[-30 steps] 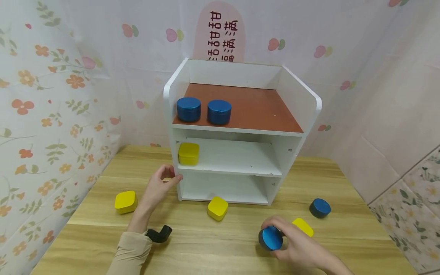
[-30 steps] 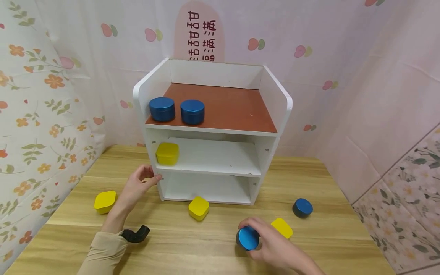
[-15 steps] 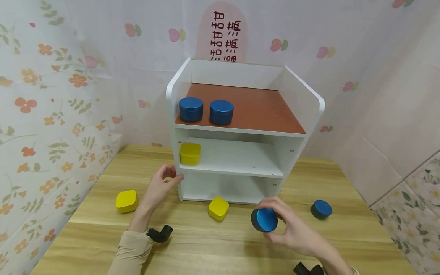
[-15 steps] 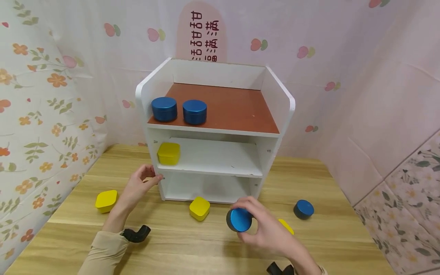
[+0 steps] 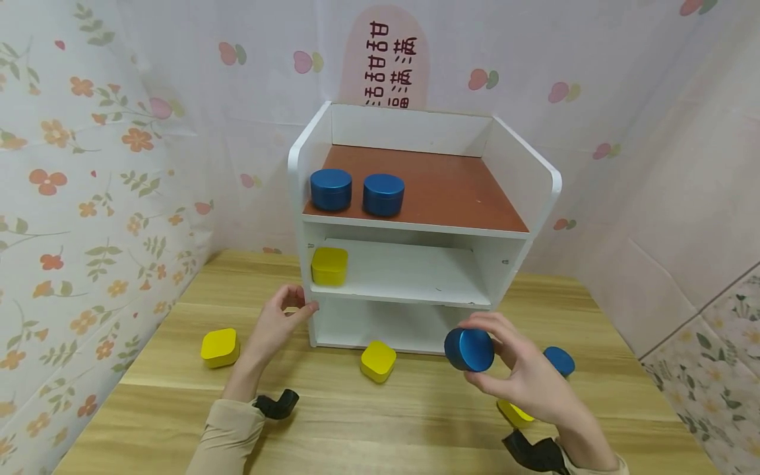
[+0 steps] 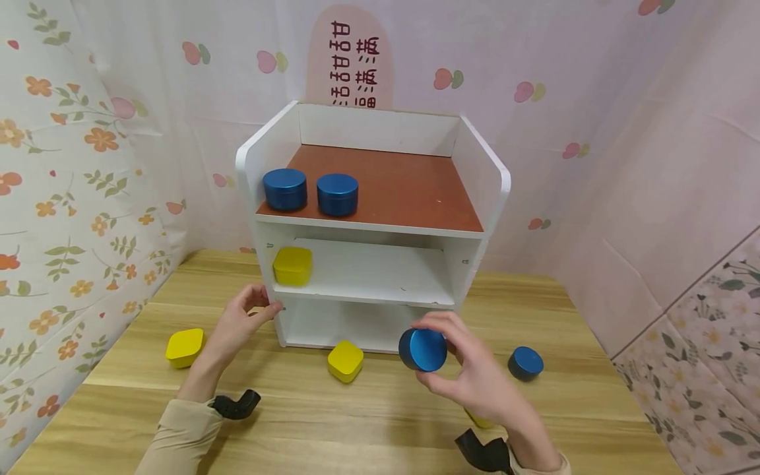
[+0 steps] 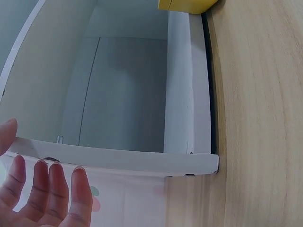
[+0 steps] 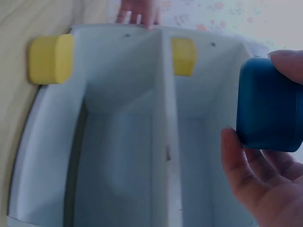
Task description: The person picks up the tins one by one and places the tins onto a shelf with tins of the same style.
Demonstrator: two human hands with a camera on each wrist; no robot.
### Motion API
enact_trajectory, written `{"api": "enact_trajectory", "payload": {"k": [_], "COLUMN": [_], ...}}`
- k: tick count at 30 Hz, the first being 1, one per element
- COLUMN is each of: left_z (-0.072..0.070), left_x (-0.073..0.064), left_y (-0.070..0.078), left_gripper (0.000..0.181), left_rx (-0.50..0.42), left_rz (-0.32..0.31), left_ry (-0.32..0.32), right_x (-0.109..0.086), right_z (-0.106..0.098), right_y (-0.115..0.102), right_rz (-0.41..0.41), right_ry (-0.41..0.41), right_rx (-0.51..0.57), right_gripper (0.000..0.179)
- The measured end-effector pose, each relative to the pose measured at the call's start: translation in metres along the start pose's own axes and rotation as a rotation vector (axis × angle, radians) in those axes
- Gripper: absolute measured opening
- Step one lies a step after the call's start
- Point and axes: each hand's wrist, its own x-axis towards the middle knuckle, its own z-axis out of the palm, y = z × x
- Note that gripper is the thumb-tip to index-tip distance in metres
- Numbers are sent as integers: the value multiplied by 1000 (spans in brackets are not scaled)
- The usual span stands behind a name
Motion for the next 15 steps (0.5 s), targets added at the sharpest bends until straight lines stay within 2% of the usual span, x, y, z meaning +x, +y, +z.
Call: {"api": "enact_trajectory", "payload": {"k": [15], "left_z": [2], "left_x": [0], "left_y": [-1], "left_gripper": [34], "left_rx": [-5], "left_rz": [-2], "left_ry": [9], "right_x": [42], "right_z": [-10], "right_y": [-20], "right_rz": [-98], "right_ry": [-23], "right_rx": [28], "right_gripper": [66]}}
